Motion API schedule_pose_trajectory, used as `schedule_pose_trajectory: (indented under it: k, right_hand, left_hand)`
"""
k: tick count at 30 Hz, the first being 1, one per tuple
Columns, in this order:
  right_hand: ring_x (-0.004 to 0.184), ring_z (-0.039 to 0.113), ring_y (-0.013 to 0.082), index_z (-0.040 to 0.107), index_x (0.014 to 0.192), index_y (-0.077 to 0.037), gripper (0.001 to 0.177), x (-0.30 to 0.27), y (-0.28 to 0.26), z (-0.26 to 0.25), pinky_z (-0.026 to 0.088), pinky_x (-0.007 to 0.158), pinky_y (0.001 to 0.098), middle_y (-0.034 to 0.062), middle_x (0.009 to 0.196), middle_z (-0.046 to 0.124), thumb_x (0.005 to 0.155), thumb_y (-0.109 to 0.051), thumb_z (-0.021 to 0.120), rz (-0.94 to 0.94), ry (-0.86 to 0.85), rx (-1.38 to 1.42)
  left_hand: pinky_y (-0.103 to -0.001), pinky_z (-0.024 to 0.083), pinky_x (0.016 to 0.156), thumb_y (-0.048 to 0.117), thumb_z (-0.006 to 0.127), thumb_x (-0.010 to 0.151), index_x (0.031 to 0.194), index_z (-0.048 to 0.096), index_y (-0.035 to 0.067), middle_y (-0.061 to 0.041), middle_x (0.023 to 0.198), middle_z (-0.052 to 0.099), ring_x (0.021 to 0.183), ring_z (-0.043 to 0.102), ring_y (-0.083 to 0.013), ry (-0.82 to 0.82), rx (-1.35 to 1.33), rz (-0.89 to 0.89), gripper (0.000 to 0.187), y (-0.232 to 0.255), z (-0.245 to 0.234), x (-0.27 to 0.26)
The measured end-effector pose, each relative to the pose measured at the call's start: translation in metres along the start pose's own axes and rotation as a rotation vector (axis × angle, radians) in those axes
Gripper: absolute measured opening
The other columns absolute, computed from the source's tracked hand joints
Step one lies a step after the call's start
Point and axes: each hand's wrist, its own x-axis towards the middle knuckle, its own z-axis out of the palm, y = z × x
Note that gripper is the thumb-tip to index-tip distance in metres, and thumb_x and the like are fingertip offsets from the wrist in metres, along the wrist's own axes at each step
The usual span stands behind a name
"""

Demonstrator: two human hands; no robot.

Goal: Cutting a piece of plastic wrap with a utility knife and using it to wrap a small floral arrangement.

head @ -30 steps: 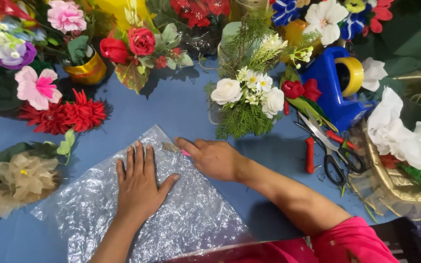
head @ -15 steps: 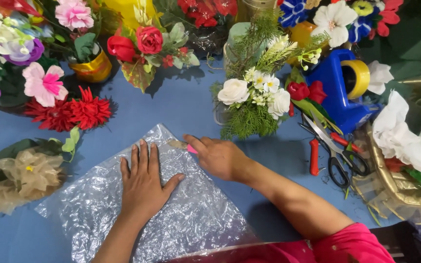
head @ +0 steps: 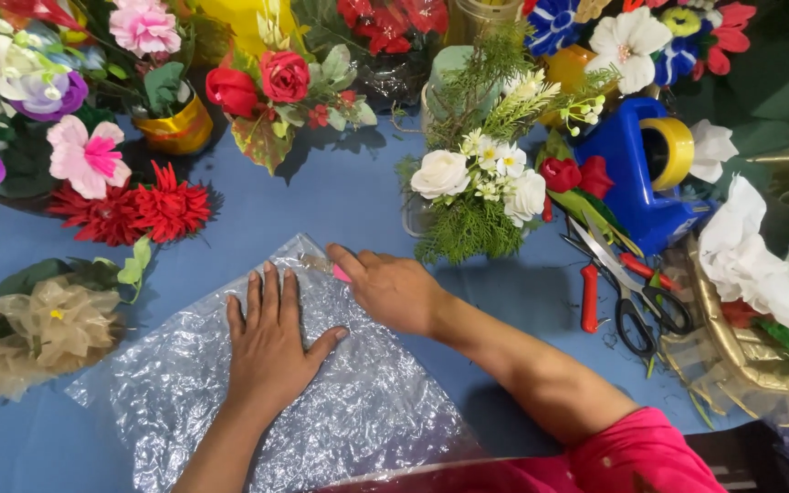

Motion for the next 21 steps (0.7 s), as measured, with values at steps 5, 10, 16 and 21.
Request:
schedule_pose_trajectory:
  k: [5, 10, 16, 21]
  right_hand:
    - [0.099, 0.07, 0.0414, 0.034, 0.157, -0.011, 0.061, -0.005, 0.006, 0.001, 0.056, 0.074, 0.0541, 0.018, 0.127, 0.068, 0.098, -0.02, 0.048, 0.067, -0.012, 0.048]
    - [0.107, 0.068, 0.042, 0.033, 0.158, -0.012, 0.062, -0.012, 0.008, -0.01, 0.056, 0.076, 0.056, 0.0185, 0.136, 0.064, 0.098, -0.022, 0.047, 0.124, -0.062, 0.086]
    - [0.093, 0.07, 0.0418, 0.031, 0.158, -0.008, 0.063, 0.002, 0.008, 0.005, 0.056, 0.07, 0.0544, 0.0192, 0.122, 0.069, 0.099, -0.023, 0.048, 0.079, -0.006, 0.011]
    - [0.084, 0.071, 0.0415, 0.036, 0.154, -0.005, 0.061, 0.008, 0.009, 0.021, 0.055, 0.058, 0.0546, 0.0197, 0.114, 0.071, 0.097, -0.019, 0.051, 0.034, 0.113, -0.031]
  left_hand:
    - [-0.057, -0.002, 0.12, 0.084, 0.035, 0.093, 0.162, 0.013, 0.007, -0.02, 0.17, 0.003, 0.156, 0.0, -0.0361, -0.001, -0.004, -0.007, 0.105, -0.001, 0.002, 0.0]
    - [-0.057, -0.003, 0.12, 0.084, 0.035, 0.093, 0.162, 0.013, 0.007, -0.02, 0.17, 0.003, 0.156, 0.0, -0.0359, -0.007, -0.004, -0.008, 0.106, -0.001, 0.004, 0.0]
    - [-0.057, -0.003, 0.12, 0.083, 0.034, 0.093, 0.162, 0.013, 0.007, -0.02, 0.17, 0.004, 0.156, 0.0, -0.0364, -0.002, 0.004, -0.009, 0.105, -0.001, 0.003, 0.0]
    - [-0.057, -0.003, 0.12, 0.083, 0.033, 0.093, 0.162, 0.014, 0.007, -0.019, 0.17, 0.005, 0.156, 0.001, -0.0362, 0.006, 0.012, -0.006, 0.104, -0.003, 0.006, 0.001]
